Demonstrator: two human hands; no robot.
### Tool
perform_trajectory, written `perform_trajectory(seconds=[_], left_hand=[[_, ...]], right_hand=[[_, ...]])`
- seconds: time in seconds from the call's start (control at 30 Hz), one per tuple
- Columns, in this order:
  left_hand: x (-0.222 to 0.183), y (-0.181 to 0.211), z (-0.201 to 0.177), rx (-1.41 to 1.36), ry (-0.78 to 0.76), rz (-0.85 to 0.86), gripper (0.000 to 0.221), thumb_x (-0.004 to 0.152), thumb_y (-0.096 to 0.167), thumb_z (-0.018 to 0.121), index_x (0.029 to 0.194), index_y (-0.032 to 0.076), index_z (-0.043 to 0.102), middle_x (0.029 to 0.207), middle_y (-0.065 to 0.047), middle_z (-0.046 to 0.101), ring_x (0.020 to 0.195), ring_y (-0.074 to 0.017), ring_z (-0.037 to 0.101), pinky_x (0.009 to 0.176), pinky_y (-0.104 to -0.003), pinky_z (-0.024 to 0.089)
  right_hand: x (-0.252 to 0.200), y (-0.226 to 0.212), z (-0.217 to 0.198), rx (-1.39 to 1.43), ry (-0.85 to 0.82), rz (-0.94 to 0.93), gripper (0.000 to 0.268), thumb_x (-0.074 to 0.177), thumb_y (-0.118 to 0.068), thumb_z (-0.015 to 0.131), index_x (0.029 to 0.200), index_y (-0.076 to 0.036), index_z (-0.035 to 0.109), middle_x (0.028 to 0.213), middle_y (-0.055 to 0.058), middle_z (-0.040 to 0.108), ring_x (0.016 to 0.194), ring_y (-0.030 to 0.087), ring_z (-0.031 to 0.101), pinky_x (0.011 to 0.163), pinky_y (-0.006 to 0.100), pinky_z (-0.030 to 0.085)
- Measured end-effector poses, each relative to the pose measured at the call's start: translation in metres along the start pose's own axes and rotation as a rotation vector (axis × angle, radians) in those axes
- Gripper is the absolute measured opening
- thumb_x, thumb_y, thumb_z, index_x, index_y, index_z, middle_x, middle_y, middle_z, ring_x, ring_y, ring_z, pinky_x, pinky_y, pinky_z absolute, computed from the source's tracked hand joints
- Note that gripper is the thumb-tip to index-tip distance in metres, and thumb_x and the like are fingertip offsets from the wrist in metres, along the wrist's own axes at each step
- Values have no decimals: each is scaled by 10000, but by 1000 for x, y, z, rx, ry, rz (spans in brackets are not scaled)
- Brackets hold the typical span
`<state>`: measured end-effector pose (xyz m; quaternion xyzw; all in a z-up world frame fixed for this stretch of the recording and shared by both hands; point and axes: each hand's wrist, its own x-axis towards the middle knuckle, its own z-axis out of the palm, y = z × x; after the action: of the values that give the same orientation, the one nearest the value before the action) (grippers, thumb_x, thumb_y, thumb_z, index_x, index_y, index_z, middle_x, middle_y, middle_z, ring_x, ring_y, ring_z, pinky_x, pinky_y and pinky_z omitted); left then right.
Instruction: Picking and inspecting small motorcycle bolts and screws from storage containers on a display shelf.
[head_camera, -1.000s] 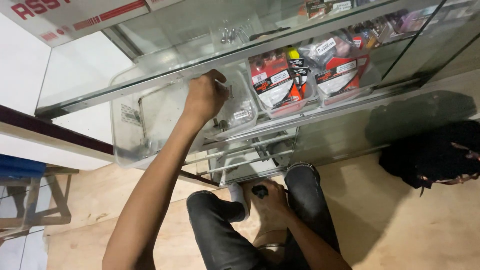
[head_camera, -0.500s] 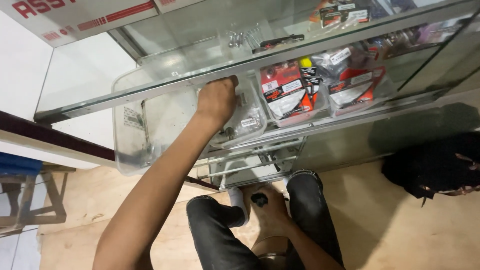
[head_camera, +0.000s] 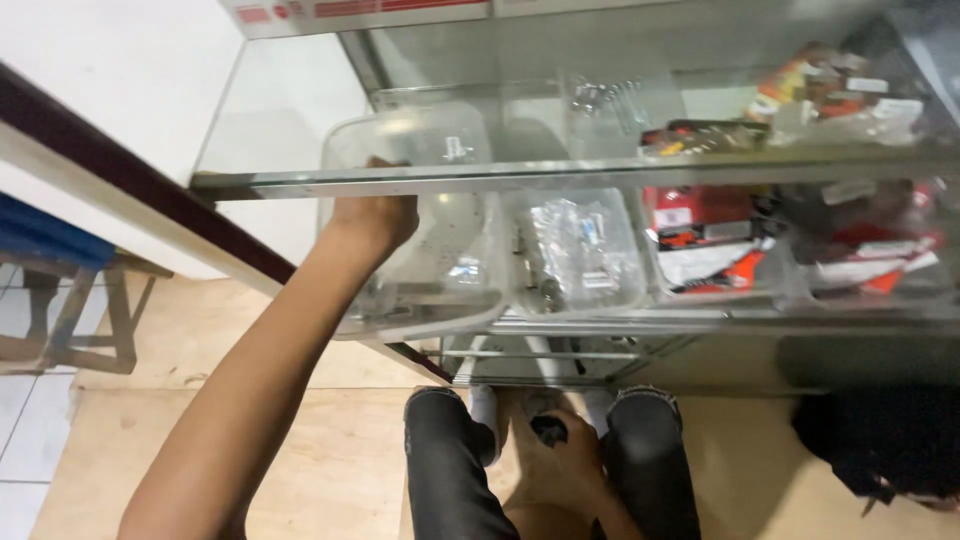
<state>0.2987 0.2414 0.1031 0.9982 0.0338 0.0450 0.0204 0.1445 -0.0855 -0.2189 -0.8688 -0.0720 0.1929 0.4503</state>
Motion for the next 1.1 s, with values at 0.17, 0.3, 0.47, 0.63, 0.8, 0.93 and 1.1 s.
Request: perform_trajectory(seconds=[0.17,0.3,0.47,0.63,0.8,0.93,1.1], left_hand=[[-4,-1,-16,8,-631,-190,408,799,188,748,1181,94,642,1172,-82,685,1031,-283,652,923,-439,509],[-12,27,-22,-76,-638,-89,751,782,452,842,1424,180,564,1379,-27,656,1350,-247,553,1195,-447,403],[5,30,53,159,-455,324,516,880,381,769,1279,75,651,1304,-51,671,1244,-298,554,1068,-408,484],[-7,45,8,65,-425,201,241,964,183,641,1130,35,734,1062,-172,747,826,-297,746,719,-369,642],[-46,41,-32,-519,117,273,533,649,15,850,1163,4,710,805,-120,793,700,-250,777,676,-344,587],[-105,59,-55,-543,160,243,108,876,-53,719,981,-37,737,709,-106,767,448,-149,660,391,-223,555],[-217,92,-57,-951,102,134,189,933,101,707,1111,36,706,753,-69,760,448,-100,571,401,-217,429]], right_hand=[[31,96,51,0,-14,-36,538,638,47,613,1132,-115,753,1059,53,800,971,258,741,857,356,575],[30,94,51,-3,1,-46,463,641,36,610,1054,-104,763,993,59,777,905,263,719,812,354,565],[26,93,53,16,16,-30,501,641,94,574,1063,-97,766,1021,51,781,948,258,713,848,346,558],[19,55,35,29,-57,94,362,723,-41,736,1078,-89,780,949,51,802,845,190,739,762,314,574],[30,97,43,75,-51,-110,518,692,69,670,1158,-141,752,1044,1,817,938,155,730,875,271,542],[41,131,54,41,-52,-163,596,674,101,708,1209,-162,719,1092,-18,813,918,171,751,831,276,572],[34,131,46,-69,75,-71,522,739,23,595,1206,-172,724,1060,47,808,925,297,736,819,370,564]])
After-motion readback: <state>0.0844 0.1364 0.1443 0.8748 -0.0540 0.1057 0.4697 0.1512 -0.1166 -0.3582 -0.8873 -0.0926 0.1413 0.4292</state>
